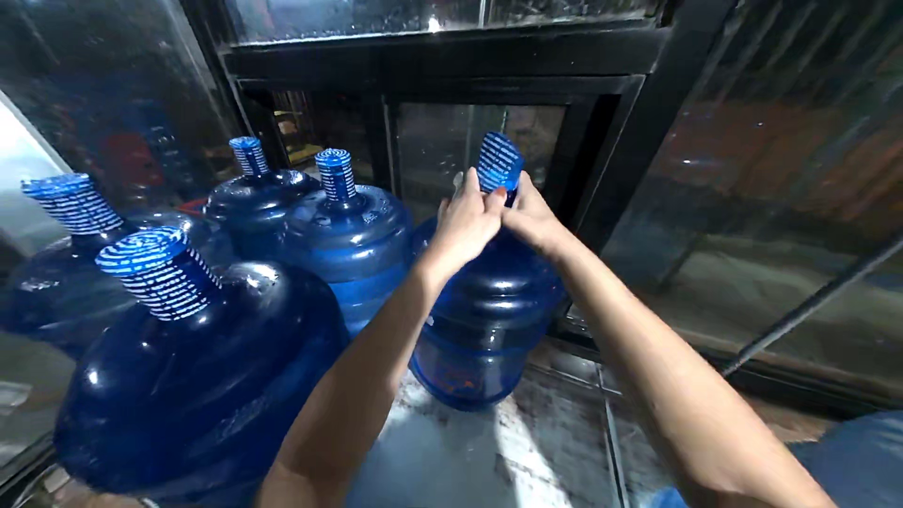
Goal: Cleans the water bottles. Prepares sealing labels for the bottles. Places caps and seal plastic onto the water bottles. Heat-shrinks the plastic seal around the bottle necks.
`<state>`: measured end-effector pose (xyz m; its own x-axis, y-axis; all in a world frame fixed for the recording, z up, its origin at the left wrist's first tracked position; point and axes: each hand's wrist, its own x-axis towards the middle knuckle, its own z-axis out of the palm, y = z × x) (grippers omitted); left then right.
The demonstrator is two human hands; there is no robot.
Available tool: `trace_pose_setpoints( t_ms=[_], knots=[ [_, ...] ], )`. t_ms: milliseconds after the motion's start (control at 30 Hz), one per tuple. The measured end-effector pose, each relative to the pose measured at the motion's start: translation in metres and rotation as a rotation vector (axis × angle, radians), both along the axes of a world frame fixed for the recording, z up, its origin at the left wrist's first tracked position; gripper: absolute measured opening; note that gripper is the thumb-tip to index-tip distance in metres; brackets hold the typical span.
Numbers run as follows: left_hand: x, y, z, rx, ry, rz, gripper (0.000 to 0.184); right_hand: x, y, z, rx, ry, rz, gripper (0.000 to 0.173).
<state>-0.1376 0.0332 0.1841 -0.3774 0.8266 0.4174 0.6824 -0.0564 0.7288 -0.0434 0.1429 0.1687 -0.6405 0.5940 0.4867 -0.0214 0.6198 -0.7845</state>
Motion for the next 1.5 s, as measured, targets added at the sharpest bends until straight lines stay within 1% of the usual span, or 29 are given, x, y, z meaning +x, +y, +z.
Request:
trace_pose_setpoints(
  t_ms=[67,133,200,300,333,400,467,500,567,633,667,700,767,833,900,1000,1067,1133,1200,1333,1400,1467,1500],
  knots=[
    [0.005,0.001,-0.010,-0.055,0.073,0.035,0.063,0.000,0.004,-0.013,0.010,-0.043,-0.026,0.078],
    [0.008,0.000,-0.016,-0.110,0.113,0.050,0.062,0.002,0.006,-0.016,0.013,-0.104,-0.042,0.077],
    [0.009,0.002,-0.019,-0.110,0.136,0.062,0.060,0.003,0.012,-0.015,0.026,-0.135,-0.048,0.077],
    [0.005,0.002,-0.025,-0.075,0.161,0.124,0.057,-0.006,0.012,-0.019,0.047,-0.121,-0.028,0.088],
    [0.008,0.001,-0.026,-0.047,0.184,0.169,0.055,-0.004,0.004,-0.019,0.070,-0.119,-0.096,0.093],
    [0.020,-0.004,-0.028,0.008,0.200,0.232,0.058,0.006,-0.021,-0.012,0.147,-0.192,-0.275,0.094],
    [0.020,-0.010,-0.038,0.098,0.204,0.235,0.065,0.011,-0.036,-0.016,0.229,-0.247,-0.452,0.100],
    [0.019,-0.014,-0.045,0.144,0.185,0.211,0.066,0.015,-0.046,-0.025,0.262,-0.221,-0.525,0.100],
    [0.020,-0.032,-0.065,0.222,0.091,0.143,0.066,0.031,-0.075,-0.060,0.396,-0.103,-0.608,0.090],
    [0.030,-0.067,-0.094,0.249,0.037,0.089,0.065,0.061,-0.121,-0.110,0.554,-0.002,-0.567,0.076],
    [0.039,-0.090,-0.110,0.248,0.023,0.066,0.065,0.077,-0.145,-0.139,0.591,0.011,-0.517,0.072],
    [0.050,-0.114,-0.129,0.233,0.021,0.043,0.062,0.095,-0.171,-0.169,0.568,-0.019,-0.458,0.070],
    [0.070,-0.166,-0.169,0.172,0.023,-0.022,0.051,0.128,-0.218,-0.221,0.428,-0.126,-0.358,0.069],
    [0.086,-0.213,-0.203,0.055,-0.070,-0.088,0.043,0.154,-0.255,-0.257,0.244,-0.274,-0.280,0.071],
    [0.095,-0.251,-0.231,-0.006,-0.155,-0.117,0.039,0.169,-0.280,-0.277,0.116,-0.361,-0.225,0.072],
    [0.096,-0.292,-0.256,-0.018,-0.176,-0.078,0.036,0.176,-0.301,-0.287,0.119,-0.381,-0.205,0.068],
    [0.094,-0.314,-0.259,-0.036,-0.188,-0.047,0.035,0.178,-0.308,-0.283,0.132,-0.367,-0.208,0.065],
    [0.091,-0.337,-0.252,-0.060,-0.208,-0.004,0.036,0.172,-0.314,-0.276,0.171,-0.324,-0.216,0.063],
    [0.088,-0.358,-0.243,-0.039,-0.231,0.043,0.035,0.158,-0.317,-0.271,0.260,-0.221,-0.214,0.059],
    [0.082,-0.397,-0.221,-0.011,-0.257,0.050,0.032,0.129,-0.331,-0.251,0.425,-0.039,-0.166,0.048],
    [0.076,-0.419,-0.209,-0.013,-0.241,0.061,0.032,0.119,-0.343,-0.243,0.495,0.025,-0.115,0.043],
    [0.064,-0.444,-0.194,-0.025,-0.236,0.122,0.033,0.107,-0.355,-0.233,0.534,0.061,-0.009,0.043],
    [0.055,-0.458,-0.189,0.004,-0.226,0.172,0.034,0.101,-0.362,-0.227,0.544,0.063,0.060,0.042]
  ],
)
